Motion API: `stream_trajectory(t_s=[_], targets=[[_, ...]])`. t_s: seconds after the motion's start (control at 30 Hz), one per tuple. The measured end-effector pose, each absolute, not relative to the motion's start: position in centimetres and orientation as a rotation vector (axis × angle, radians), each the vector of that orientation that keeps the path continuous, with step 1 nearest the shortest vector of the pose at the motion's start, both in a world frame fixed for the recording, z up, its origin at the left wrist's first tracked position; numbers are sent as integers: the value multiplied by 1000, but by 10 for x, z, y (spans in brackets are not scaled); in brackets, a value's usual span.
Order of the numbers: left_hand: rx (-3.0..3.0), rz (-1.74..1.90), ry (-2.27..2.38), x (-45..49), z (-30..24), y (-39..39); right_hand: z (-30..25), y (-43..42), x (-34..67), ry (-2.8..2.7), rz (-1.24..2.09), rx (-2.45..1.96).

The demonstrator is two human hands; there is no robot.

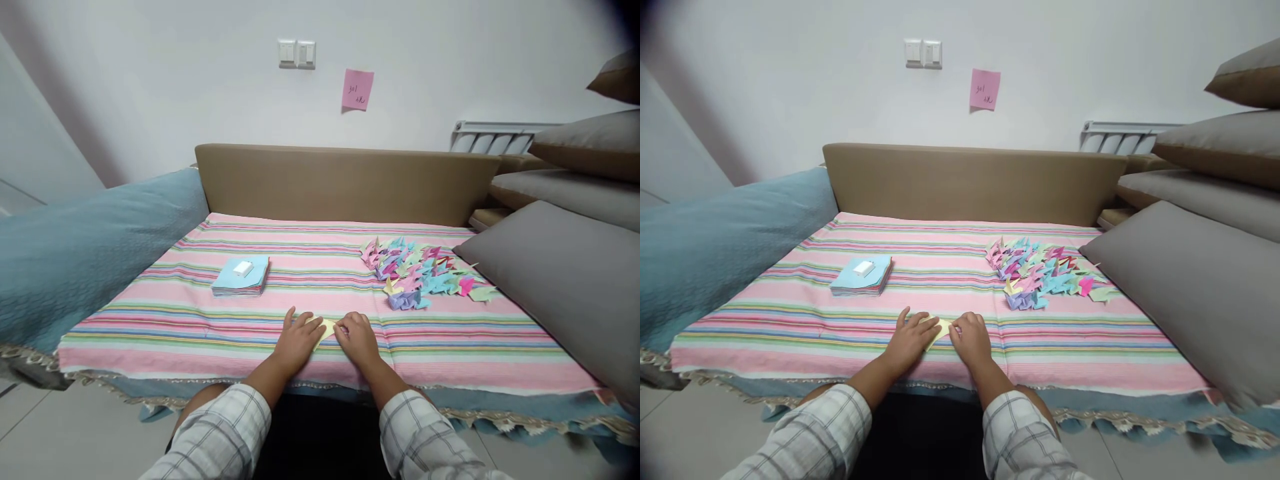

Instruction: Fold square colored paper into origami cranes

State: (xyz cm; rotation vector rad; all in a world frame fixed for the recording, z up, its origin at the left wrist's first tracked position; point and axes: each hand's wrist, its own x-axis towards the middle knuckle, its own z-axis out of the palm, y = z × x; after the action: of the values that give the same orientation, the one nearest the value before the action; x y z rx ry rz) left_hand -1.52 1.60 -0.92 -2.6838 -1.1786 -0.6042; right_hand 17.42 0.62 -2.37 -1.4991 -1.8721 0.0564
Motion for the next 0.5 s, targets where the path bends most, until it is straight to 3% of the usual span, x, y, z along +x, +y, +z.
stream_trajectory(t_s=[0.27, 0.5], targets=[[-2901, -593, -1191, -34, -9, 16, -25, 6, 174, -1828, -15, -1579], [-2980, -667, -1185, -47, -3, 20, -24, 3, 176, -2072, 25, -1352]])
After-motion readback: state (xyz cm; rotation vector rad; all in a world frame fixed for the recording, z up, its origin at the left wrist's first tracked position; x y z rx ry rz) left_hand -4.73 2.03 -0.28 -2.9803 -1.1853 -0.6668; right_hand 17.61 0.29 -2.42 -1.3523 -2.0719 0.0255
